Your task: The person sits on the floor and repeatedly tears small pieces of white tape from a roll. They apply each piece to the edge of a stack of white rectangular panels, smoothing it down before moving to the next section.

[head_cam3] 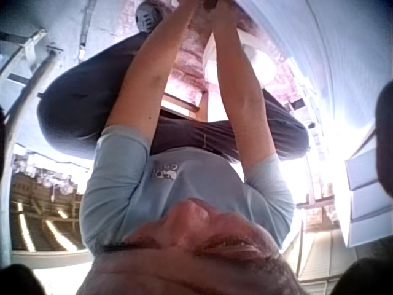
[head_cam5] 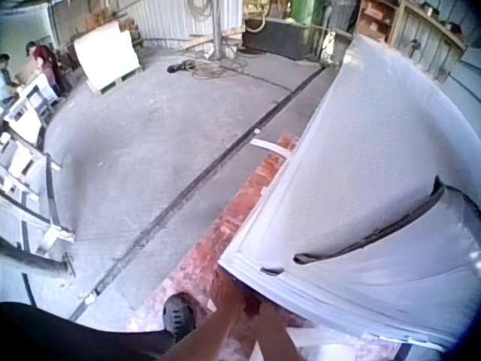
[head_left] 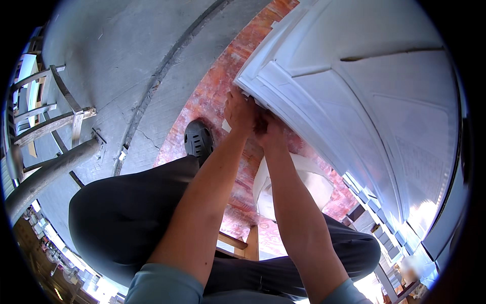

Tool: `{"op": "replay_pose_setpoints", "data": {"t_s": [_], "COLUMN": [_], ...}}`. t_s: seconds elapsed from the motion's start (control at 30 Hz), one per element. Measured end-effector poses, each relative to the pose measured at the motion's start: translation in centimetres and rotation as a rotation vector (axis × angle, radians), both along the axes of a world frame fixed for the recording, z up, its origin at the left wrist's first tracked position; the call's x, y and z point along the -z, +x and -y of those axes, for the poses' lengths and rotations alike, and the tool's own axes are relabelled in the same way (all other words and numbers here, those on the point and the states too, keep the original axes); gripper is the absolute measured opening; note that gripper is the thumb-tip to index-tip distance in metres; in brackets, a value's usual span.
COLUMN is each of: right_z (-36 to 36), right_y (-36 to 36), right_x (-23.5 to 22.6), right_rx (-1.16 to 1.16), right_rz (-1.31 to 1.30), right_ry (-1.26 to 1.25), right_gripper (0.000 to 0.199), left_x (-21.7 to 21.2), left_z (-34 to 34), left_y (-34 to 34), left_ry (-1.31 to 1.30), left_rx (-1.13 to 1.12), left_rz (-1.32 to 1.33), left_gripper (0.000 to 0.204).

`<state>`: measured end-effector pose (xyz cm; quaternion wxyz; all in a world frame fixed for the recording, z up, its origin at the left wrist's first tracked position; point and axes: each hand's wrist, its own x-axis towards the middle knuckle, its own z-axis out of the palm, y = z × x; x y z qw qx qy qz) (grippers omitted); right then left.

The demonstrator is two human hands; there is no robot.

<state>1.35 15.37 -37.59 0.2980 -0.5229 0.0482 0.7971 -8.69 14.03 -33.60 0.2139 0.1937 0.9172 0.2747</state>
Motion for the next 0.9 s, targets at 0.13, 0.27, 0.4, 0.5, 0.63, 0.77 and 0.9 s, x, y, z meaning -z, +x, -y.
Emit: {"op": "replay_pose_setpoints", "data": {"t_s": [0.13, 0.27, 0.4, 0.5, 0.63, 0.77, 0.9], "right_z": [-0.2, -0.3, 0.8, 1.0, 0.0, 0.0, -2.0], "right_y": [0.2, 0.3, 0.3, 1.1, 0.5, -1.4, 0.0], "right_x": [-0.2, -0.2, -4.9, -5.7, -6.3, -6.6, 1.3], "right_rx": [-0.039, -0.047, -0.258, -0.341, -0.559, -1.068, -1.251], "right_rz": [0.034, 0.115, 0.192, 0.248, 0.327, 1.074, 1.035], "right_ry": [-0.025, 0.025, 0.095, 0.064, 0.249, 1.298, 1.385], "right_gripper": [0.019, 0.015, 0.012, 0.014, 0.020, 0.030, 0.044], "left_x": [-1.7, -2.1, 0.4, 0.0, -0.9, 0.7, -0.2], "left_z": [-0.6, -0.2, -0.4, -0.4, -0.9, -0.4, -0.1], "left_y": [-1.1, -2.0, -1.7, -2.2, -6.7, -6.4, -2.5], "left_ry": [-0.210, -0.295, -0.291, -0.192, -0.190, -0.133, -0.154], "left_rx": [-0.060, 0.194, 0.442, 0.389, 0.310, 0.170, 0.184], "left_rz": [0.088, 0.228, 0.237, 0.128, 0.073, 0.070, 0.274], "left_gripper": [0.044, 0.047, 0.046, 0.043, 0.046, 0.046, 0.043]}}
